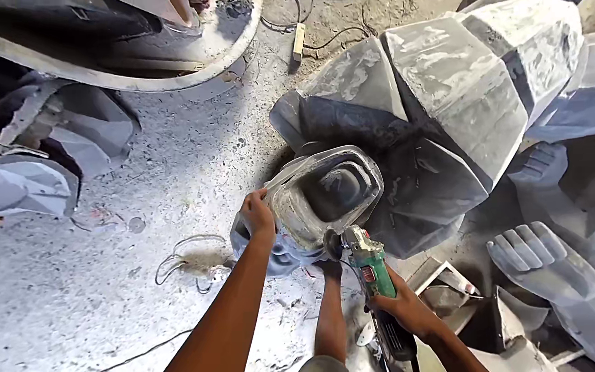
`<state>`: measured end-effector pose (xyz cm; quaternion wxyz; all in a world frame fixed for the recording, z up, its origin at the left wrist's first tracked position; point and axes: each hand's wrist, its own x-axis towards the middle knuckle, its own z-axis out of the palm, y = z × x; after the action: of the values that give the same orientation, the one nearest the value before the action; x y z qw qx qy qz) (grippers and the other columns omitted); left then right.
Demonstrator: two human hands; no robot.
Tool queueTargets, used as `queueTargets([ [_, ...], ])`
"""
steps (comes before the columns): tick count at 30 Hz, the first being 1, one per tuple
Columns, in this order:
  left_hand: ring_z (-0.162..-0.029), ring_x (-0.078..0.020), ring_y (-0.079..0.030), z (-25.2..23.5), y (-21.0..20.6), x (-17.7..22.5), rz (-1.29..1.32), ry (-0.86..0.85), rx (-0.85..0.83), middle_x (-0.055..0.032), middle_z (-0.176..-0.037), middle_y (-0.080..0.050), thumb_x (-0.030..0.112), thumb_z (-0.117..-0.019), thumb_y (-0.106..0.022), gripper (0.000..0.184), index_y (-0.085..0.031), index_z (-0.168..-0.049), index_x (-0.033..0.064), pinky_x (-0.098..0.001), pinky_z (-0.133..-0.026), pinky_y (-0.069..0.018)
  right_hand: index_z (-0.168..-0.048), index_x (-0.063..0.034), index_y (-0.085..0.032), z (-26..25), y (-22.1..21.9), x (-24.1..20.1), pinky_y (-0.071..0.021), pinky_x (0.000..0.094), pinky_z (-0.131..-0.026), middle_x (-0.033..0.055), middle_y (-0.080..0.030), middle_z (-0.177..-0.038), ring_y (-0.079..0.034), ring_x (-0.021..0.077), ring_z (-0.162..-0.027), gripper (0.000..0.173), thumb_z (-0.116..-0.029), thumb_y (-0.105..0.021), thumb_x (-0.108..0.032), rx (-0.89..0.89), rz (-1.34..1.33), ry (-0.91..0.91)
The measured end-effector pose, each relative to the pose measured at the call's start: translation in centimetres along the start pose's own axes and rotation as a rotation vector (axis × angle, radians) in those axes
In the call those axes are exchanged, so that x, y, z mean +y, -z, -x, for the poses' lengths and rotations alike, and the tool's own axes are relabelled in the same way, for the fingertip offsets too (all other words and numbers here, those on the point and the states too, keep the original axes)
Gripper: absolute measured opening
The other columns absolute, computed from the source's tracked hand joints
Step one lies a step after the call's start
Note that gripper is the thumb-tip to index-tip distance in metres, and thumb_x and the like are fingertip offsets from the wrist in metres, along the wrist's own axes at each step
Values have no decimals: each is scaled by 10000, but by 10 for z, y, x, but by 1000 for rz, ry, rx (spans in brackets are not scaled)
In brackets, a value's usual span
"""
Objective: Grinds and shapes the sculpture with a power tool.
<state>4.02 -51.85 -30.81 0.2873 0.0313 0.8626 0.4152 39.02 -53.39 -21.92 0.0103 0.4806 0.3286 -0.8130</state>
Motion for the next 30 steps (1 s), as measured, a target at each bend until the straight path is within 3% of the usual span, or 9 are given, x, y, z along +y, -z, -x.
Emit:
queueTargets([
  [4, -1351, -192, -551, 6, 18, -20, -216, -291, -215, -109, -1436, -606, 236, -1090, -328, 438, -622, -1348, 39, -447, -1151, -421, -1419, -95, -470, 6, -4, 4, -633, 431, -743, 114, -700, -1057, -721, 251, -830, 649, -823, -722, -148, -26, -41, -54],
  [9, -1503, -196, -378, 33, 44, -49, -247, -404, -261, -97, -1638, -388, 271, -1096, -248, 537, -393, -1582, 93, -445, -1241, -308, -1350, -95, -502, -5, -12, -20, -640, 428, -660, 137, -701, -927, -721, 274, -725, 511, -923, -708, -288, -152, -122, -147],
  [11, -1541, -195, -309, 46, 57, -61, -308, -427, -304, -85, -1682, -304, 232, -1073, -302, 570, -290, -1629, 107, -454, -1255, -283, -1350, -95, -501, -15, -16, -33, -639, 424, -666, 138, -699, -933, -721, 269, -730, 522, -927, -706, -322, -183, -101, -156],
  [13, -1562, -220, -257, 56, 69, -72, -369, -463, -360, -100, -1706, -233, 189, -996, -457, 684, -246, -1638, 87, -490, -1253, -280, -1356, -95, -494, -23, -19, -45, -640, 421, -679, 142, -699, -941, -724, 269, -739, 539, -927, -706, -344, -196, -68, -177],
  [16, -1576, -199, -216, 59, 81, -80, -439, -507, -430, -57, -1735, -132, 238, -860, -716, 923, -242, -1641, 103, -476, -1249, -315, -1351, -99, -509, -34, -24, -62, -640, 418, -680, 145, -702, -941, -725, 269, -737, 535, -933, -712, -365, -206, -6, -196],
  [18, -1573, -206, -229, 56, 86, -76, -525, -501, -461, -67, -1736, -125, 304, -817, -786, 993, -261, -1633, 95, -473, -1241, -330, -1321, -94, -525, -39, -29, -75, -640, 412, -675, 146, -706, -923, -727, 266, -728, 490, -946, -695, -361, -214, 37, -193],
  [24, -1531, -233, -337, 48, 94, -53, -838, -496, -510, -53, -1728, -173, 428, -784, -849, 984, -393, -1568, 46, -509, -1207, -350, -1308, -106, -556, -47, -39, -109, -627, 394, -702, 143, -699, -898, -714, 246, -727, 435, -963, -680, -341, -203, 166, -207],
  [27, -1553, -254, -289, 50, 91, -40, -1034, -487, -529, -85, -1729, -159, 502, -805, -812, 979, -400, -1560, 34, -517, -1243, -275, -1315, -121, -549, -45, -28, -109, -624, 379, -661, 142, -696, -882, -710, 240, -694, 425, -963, -672, -325, -228, 210, -235],
  [30, -1546, -278, -300, 52, 88, -35, -1094, -490, -539, -128, -1719, -175, 501, -832, -781, 917, -444, -1524, 2, -519, -1242, -270, -1336, -138, -544, -42, -10, -103, -626, 387, -683, 135, -699, -931, -717, 239, -735, 441, -955, -677, -315, -248, 273, -289],
])
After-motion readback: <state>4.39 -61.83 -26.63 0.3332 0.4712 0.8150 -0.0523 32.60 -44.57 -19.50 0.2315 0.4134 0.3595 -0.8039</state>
